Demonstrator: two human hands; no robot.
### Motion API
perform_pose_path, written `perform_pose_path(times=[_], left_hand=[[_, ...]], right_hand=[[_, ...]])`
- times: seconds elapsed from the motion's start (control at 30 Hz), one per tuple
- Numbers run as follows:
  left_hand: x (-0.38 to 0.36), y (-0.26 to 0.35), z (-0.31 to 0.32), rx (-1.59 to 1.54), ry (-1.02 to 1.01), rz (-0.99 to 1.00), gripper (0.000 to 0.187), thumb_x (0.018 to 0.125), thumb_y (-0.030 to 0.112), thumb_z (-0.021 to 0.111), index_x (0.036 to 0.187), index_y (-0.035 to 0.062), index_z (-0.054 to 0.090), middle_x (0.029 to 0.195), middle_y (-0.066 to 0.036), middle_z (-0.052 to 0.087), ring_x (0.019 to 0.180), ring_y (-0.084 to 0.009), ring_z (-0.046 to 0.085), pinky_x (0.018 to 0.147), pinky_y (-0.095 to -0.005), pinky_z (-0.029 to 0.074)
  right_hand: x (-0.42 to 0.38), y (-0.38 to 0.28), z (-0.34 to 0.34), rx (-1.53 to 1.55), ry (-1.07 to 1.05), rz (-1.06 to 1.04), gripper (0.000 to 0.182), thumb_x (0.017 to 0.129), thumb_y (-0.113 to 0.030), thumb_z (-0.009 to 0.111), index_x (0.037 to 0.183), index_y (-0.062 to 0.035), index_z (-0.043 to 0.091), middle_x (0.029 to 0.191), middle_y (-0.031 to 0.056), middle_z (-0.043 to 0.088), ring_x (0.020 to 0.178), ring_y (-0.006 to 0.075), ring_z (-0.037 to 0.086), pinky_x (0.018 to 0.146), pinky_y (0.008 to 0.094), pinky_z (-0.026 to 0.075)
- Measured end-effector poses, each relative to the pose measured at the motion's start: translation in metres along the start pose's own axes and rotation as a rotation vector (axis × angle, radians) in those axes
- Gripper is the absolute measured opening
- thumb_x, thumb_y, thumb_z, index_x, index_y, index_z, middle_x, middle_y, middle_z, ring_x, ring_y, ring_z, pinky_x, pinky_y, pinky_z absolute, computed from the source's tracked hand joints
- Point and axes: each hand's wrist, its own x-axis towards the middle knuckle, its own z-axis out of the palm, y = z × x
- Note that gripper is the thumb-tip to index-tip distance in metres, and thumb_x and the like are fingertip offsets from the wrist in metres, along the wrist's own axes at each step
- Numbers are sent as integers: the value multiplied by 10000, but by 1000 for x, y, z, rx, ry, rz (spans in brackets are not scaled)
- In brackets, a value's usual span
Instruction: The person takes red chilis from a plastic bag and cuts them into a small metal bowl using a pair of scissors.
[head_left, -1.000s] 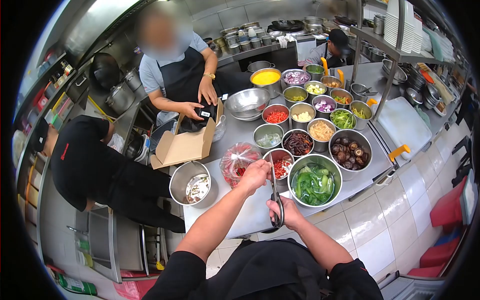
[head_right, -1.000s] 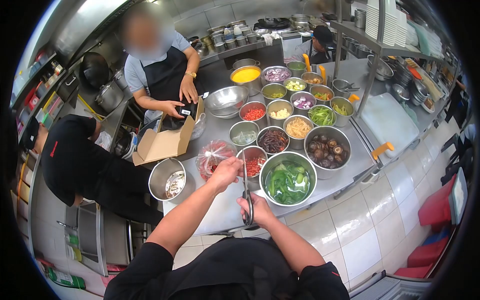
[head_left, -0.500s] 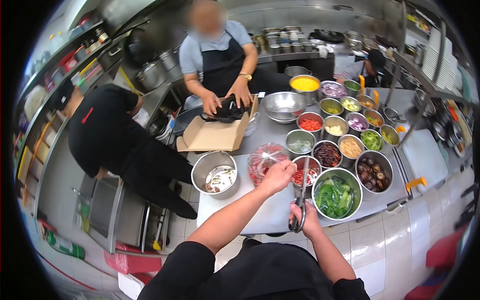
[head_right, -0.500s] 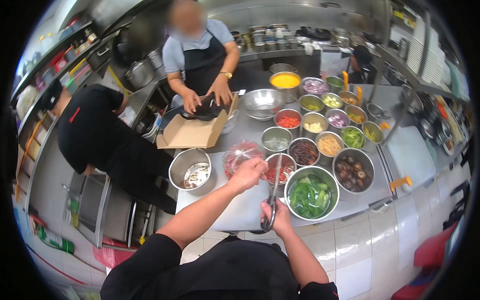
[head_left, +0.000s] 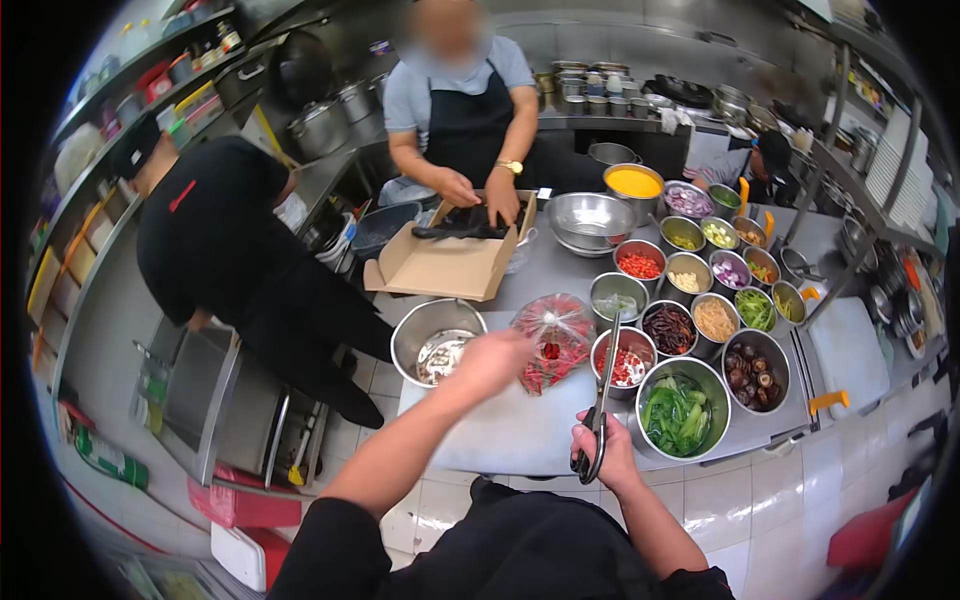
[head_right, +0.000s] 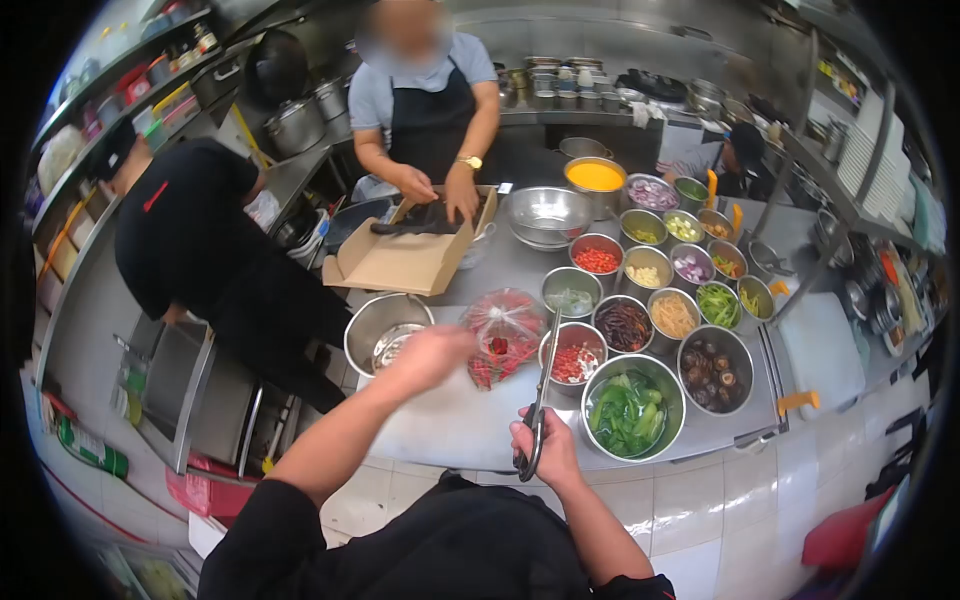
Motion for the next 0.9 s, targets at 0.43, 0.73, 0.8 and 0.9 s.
perform_pose_path(times=[0.43, 0.73, 0.8, 0.9], left_hand=[[76, 42, 66, 456, -571, -295, 247, 853, 169, 609, 1053, 116, 744, 1095, -73, 715, 985, -236, 693, 655, -453, 557], [78, 41, 73, 517, -605, -399, 249, 805, 195, 655, 1027, 131, 751, 990, -29, 737, 857, -218, 708, 501, -459, 522], [78, 40, 72, 503, -559, -406, 238, 813, 198, 649, 1018, 139, 753, 988, -25, 738, 850, -214, 709, 488, -458, 519], [83, 39, 74, 479, -534, -409, 235, 821, 190, 629, 1015, 146, 754, 1010, -29, 732, 843, -225, 705, 462, -461, 492]], right_hand=[[-25, 5, -1, -28, 22, -23, 264, 898, -140, 647, 1088, 15, 550, 678, 63, 614, 575, 133, 597, 542, 273, 492], [-32, 7, -9, -39, 15, 38, 247, 903, -151, 643, 1076, 11, 575, 683, 63, 622, 574, 129, 599, 550, 272, 495], [-31, 7, -8, -44, 1, 42, 260, 905, -161, 647, 1079, 17, 574, 686, 62, 623, 578, 127, 599, 553, 273, 495], [-30, 9, -9, -53, -37, 46, 343, 888, -196, 688, 1104, 40, 563, 699, 65, 628, 594, 118, 599, 544, 261, 490]])
